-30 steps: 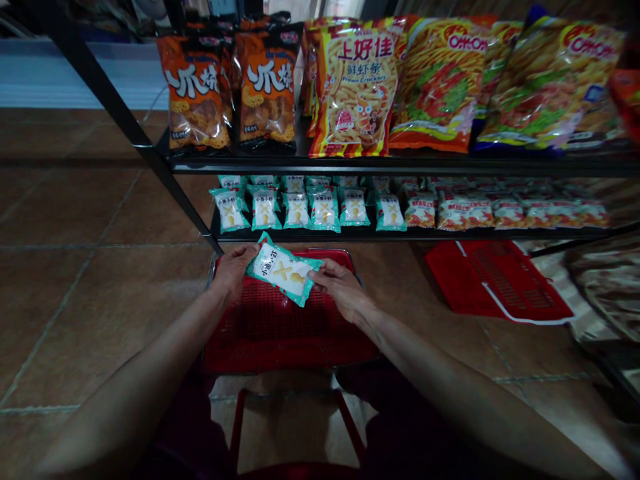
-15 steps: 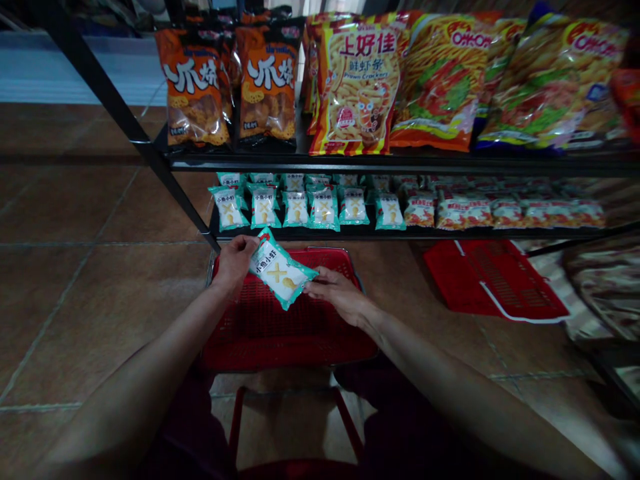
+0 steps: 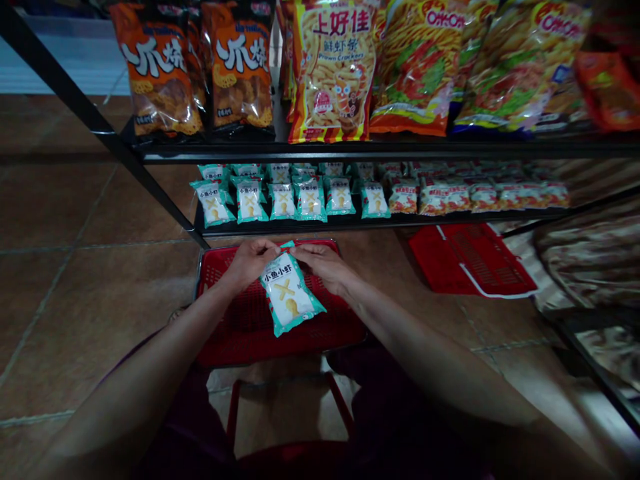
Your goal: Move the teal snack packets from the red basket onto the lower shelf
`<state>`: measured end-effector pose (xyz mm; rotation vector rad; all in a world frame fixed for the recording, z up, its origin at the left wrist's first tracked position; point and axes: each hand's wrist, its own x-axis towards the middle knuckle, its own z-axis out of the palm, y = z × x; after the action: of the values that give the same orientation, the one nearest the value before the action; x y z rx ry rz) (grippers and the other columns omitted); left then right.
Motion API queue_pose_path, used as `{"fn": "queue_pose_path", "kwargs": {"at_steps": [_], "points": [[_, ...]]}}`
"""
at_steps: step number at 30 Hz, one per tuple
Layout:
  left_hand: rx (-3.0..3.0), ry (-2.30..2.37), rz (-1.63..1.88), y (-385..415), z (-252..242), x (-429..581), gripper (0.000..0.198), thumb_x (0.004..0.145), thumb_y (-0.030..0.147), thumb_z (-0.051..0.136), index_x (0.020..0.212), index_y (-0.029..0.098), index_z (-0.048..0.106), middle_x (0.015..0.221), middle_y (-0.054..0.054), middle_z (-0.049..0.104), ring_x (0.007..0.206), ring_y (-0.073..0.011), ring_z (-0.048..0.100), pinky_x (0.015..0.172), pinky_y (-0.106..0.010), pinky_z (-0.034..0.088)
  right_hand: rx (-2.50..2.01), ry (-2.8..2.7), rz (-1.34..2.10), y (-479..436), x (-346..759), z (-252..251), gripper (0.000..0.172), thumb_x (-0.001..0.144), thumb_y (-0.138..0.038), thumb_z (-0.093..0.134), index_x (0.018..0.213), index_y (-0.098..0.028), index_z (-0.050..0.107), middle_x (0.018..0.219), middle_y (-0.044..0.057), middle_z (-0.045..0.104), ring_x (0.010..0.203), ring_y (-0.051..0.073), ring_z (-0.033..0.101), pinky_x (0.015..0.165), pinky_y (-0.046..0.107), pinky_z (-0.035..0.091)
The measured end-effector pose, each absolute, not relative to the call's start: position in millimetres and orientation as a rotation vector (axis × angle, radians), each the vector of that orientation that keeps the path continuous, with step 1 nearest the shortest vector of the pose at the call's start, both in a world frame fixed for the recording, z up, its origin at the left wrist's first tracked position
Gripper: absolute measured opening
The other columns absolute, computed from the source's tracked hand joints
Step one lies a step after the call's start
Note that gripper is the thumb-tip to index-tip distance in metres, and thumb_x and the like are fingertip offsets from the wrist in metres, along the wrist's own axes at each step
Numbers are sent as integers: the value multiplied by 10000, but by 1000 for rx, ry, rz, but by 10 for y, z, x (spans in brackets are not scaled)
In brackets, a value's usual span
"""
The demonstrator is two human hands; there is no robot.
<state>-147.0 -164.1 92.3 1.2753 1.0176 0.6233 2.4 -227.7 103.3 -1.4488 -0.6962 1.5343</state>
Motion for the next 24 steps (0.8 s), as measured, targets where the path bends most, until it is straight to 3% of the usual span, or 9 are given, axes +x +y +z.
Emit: {"fn": "queue_pose_path", "kwargs": {"at_steps": [3, 7, 12, 16, 20, 24], "points": [[1199, 997, 697, -1619, 928, -1454, 54, 684, 233, 667, 682, 180, 669, 667, -22, 647, 602, -119, 544, 572, -219, 410, -1466, -603, 1457, -2240, 58, 998, 83, 683, -261, 690, 692, -189, 650, 722, 14, 665, 635, 109, 566, 654, 272, 458], [860, 1166, 880, -1612, 939, -1518, 151, 710, 301, 650, 794, 175, 654, 843, -61, 677, 724, -145, 601, 677, -252, 470, -1494, -399, 1377, -2180, 176, 1002, 54, 694, -228, 682, 699, -190, 644, 756, 33, 675, 666, 124, 587, 634, 275, 469], [637, 1284, 627, -1855, 941, -1604, 247, 773, 368, 573, 827, 133, 623, 855, -87, 673, 681, -146, 612, 652, -272, 494, -1487, -207, 1250, -2104, 348, 989, 62, 727, -237, 661, 709, -187, 629, 749, 6, 668, 667, 97, 575, 598, 226, 444], [501, 1173, 537, -2187, 960, -1589, 138, 816, 230, 507, 839, 130, 598, 873, -100, 684, 764, -179, 657, 779, -329, 495, -1431, -123, 1197, -2082, 455, 955, 62, 747, -232, 643, 704, -190, 628, 721, -15, 659, 660, 81, 559, 582, 202, 418], [514, 932, 396, -2383, 1001, -1538, 119, 778, 193, 585, 870, 132, 629, 959, -110, 692, 869, -210, 660, 840, -346, 472, -1423, -65, 1185, -2097, 466, 939, 77, 762, -226, 627, 693, -192, 623, 692, -19, 648, 636, 80, 543, 560, 199, 409], [532, 876, 485, -2409, 1012, -1452, 140, 738, 245, 667, 834, 148, 631, 941, -83, 698, 884, -204, 657, 853, -348, 465, -1424, -85, 1204, -2115, 418, 945, 63, 756, -224, 636, 703, -192, 622, 703, -21, 646, 654, 78, 550, 582, 196, 421]]}}
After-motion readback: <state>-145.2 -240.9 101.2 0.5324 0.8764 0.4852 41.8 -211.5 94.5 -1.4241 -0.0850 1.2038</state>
